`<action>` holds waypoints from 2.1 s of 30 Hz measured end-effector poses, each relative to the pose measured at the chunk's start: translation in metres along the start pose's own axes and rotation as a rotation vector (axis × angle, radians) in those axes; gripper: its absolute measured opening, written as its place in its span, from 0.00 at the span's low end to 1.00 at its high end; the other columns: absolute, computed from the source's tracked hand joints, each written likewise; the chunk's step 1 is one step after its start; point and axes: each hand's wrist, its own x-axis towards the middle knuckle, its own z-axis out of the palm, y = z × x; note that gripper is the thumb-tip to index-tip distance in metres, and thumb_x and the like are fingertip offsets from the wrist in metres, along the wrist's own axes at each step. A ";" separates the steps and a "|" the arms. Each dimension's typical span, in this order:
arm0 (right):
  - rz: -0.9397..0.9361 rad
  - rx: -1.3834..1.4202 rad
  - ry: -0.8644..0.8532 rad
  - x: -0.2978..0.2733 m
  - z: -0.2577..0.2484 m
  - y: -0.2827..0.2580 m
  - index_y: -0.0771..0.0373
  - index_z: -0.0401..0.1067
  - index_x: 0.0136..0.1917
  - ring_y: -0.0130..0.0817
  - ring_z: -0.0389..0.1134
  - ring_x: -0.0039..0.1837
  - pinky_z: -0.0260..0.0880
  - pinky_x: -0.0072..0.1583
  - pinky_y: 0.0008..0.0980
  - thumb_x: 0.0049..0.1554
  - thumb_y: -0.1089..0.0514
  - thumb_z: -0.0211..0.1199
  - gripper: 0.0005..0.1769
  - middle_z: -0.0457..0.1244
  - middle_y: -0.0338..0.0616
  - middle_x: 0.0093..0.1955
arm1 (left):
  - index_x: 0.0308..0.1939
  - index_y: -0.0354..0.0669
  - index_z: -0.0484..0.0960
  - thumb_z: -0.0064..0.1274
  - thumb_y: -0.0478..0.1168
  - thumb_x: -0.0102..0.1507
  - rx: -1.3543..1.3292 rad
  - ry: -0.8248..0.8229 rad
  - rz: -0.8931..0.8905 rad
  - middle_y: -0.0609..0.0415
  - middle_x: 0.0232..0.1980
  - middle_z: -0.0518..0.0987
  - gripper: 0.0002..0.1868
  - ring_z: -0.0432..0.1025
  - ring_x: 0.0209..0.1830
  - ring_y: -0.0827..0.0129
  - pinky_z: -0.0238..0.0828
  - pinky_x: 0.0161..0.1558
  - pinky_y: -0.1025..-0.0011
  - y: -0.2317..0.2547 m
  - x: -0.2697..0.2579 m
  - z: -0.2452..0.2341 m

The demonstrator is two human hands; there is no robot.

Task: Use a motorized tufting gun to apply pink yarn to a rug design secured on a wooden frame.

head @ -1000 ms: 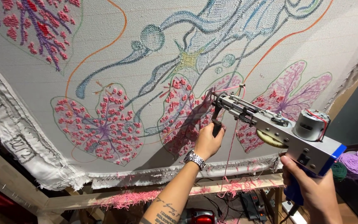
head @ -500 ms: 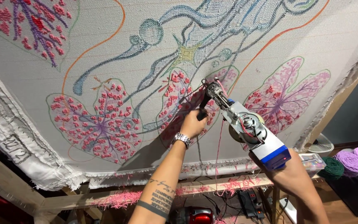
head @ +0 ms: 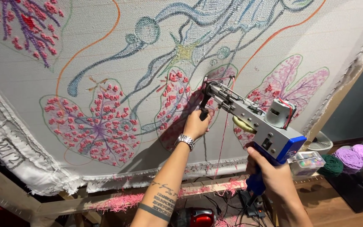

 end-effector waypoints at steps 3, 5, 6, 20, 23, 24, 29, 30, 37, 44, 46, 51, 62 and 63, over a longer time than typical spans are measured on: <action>-0.033 0.006 -0.005 0.000 0.003 -0.001 0.63 0.68 0.44 0.29 0.59 0.32 0.60 0.35 0.32 0.54 0.62 0.68 0.09 0.58 0.36 0.33 | 0.48 0.42 0.86 0.53 0.43 0.65 -0.099 -0.009 0.096 0.59 0.32 0.82 0.12 0.75 0.25 0.77 0.77 0.26 0.72 0.002 0.000 0.001; -0.038 0.002 -0.006 0.000 0.006 -0.006 0.63 0.68 0.44 0.29 0.59 0.32 0.60 0.35 0.32 0.55 0.62 0.68 0.09 0.58 0.36 0.32 | 0.47 0.40 0.85 0.54 0.43 0.65 -0.084 -0.007 0.075 0.57 0.30 0.82 0.12 0.75 0.23 0.75 0.75 0.26 0.72 0.003 0.001 0.001; -0.044 -0.001 -0.009 0.000 0.008 -0.008 0.63 0.68 0.44 0.29 0.59 0.32 0.60 0.34 0.32 0.55 0.62 0.68 0.09 0.58 0.36 0.32 | 0.46 0.38 0.84 0.55 0.43 0.65 -0.067 -0.002 0.056 0.55 0.29 0.81 0.12 0.75 0.21 0.74 0.74 0.25 0.72 0.004 0.002 0.001; -0.054 -0.006 -0.002 0.003 -0.025 -0.019 0.65 0.69 0.46 0.31 0.60 0.31 0.62 0.34 0.34 0.54 0.63 0.67 0.09 0.59 0.39 0.31 | 0.70 0.41 0.69 0.54 0.41 0.65 -0.409 -0.439 0.088 0.62 0.54 0.80 0.29 0.80 0.36 0.78 0.74 0.27 0.75 -0.023 0.030 0.022; -0.056 0.003 -0.010 -0.001 -0.042 -0.023 0.68 0.71 0.48 0.31 0.59 0.31 0.61 0.34 0.33 0.53 0.64 0.67 0.10 0.59 0.40 0.31 | 0.74 0.42 0.61 0.53 0.43 0.65 -0.416 -0.576 -0.027 0.60 0.60 0.81 0.34 0.82 0.33 0.73 0.64 0.22 0.80 0.001 0.011 0.022; -0.075 0.004 -0.027 -0.003 -0.047 -0.024 0.69 0.74 0.50 0.31 0.59 0.31 0.60 0.33 0.33 0.53 0.64 0.66 0.11 0.58 0.40 0.31 | 0.74 0.38 0.60 0.54 0.44 0.67 -0.444 -0.626 -0.022 0.55 0.60 0.82 0.34 0.81 0.34 0.71 0.62 0.23 0.80 0.003 0.008 0.026; -0.034 -0.009 0.002 -0.009 -0.077 -0.021 0.70 0.72 0.51 0.33 0.59 0.31 0.61 0.34 0.35 0.53 0.66 0.65 0.12 0.59 0.43 0.32 | 0.70 0.34 0.71 0.59 0.45 0.66 -0.519 -0.688 0.045 0.52 0.53 0.86 0.31 0.79 0.40 0.78 0.73 0.31 0.76 -0.008 0.005 0.047; -0.033 0.018 -0.008 -0.009 -0.084 -0.018 0.70 0.69 0.50 0.34 0.60 0.32 0.62 0.34 0.36 0.54 0.66 0.65 0.11 0.59 0.43 0.33 | 0.66 0.35 0.76 0.60 0.46 0.64 -0.527 -0.688 0.067 0.53 0.50 0.86 0.29 0.79 0.36 0.76 0.72 0.30 0.75 -0.007 0.003 0.049; -0.022 0.040 0.044 -0.020 -0.088 -0.025 0.70 0.69 0.51 0.32 0.60 0.36 0.61 0.37 0.33 0.54 0.66 0.64 0.12 0.60 0.43 0.36 | 0.49 0.44 0.89 0.60 0.51 0.65 -0.346 -0.595 0.104 0.57 0.40 0.85 0.18 0.72 0.27 0.79 0.69 0.29 0.76 0.034 -0.015 0.041; -0.060 0.031 0.021 -0.021 -0.094 -0.021 0.72 0.72 0.53 0.31 0.59 0.35 0.59 0.35 0.31 0.52 0.67 0.63 0.14 0.61 0.43 0.36 | 0.47 0.42 0.89 0.62 0.58 0.60 0.204 -0.569 0.034 0.55 0.29 0.85 0.24 0.76 0.25 0.77 0.73 0.28 0.73 0.046 -0.025 0.031; -0.046 0.001 0.041 -0.014 -0.100 -0.010 0.71 0.70 0.52 0.33 0.61 0.34 0.61 0.35 0.33 0.52 0.67 0.64 0.13 0.61 0.44 0.36 | 0.47 0.43 0.89 0.62 0.58 0.59 0.229 -0.553 -0.014 0.55 0.29 0.85 0.24 0.76 0.25 0.76 0.73 0.27 0.72 0.029 -0.021 0.036; -0.055 0.016 -0.021 -0.012 -0.087 -0.011 0.71 0.71 0.50 0.31 0.60 0.34 0.60 0.34 0.32 0.51 0.68 0.64 0.12 0.61 0.42 0.35 | 0.44 0.39 0.91 0.65 0.56 0.59 0.035 -0.528 0.028 0.52 0.29 0.85 0.24 0.77 0.25 0.75 0.75 0.29 0.72 -0.005 -0.009 0.043; -0.038 -0.029 -0.060 -0.011 -0.063 -0.028 0.76 0.74 0.57 0.31 0.57 0.31 0.58 0.33 0.32 0.52 0.68 0.62 0.19 0.59 0.42 0.32 | 0.48 0.44 0.89 0.67 0.54 0.56 -0.042 -0.503 -0.001 0.56 0.37 0.87 0.23 0.77 0.26 0.77 0.74 0.31 0.74 0.010 -0.012 0.038; -0.034 -0.022 -0.052 -0.011 -0.063 -0.027 0.74 0.75 0.56 0.30 0.58 0.31 0.59 0.33 0.32 0.52 0.68 0.62 0.18 0.58 0.41 0.32 | 0.47 0.43 0.90 0.67 0.54 0.56 -0.053 -0.487 -0.005 0.56 0.37 0.87 0.22 0.77 0.26 0.76 0.74 0.31 0.75 0.011 -0.013 0.038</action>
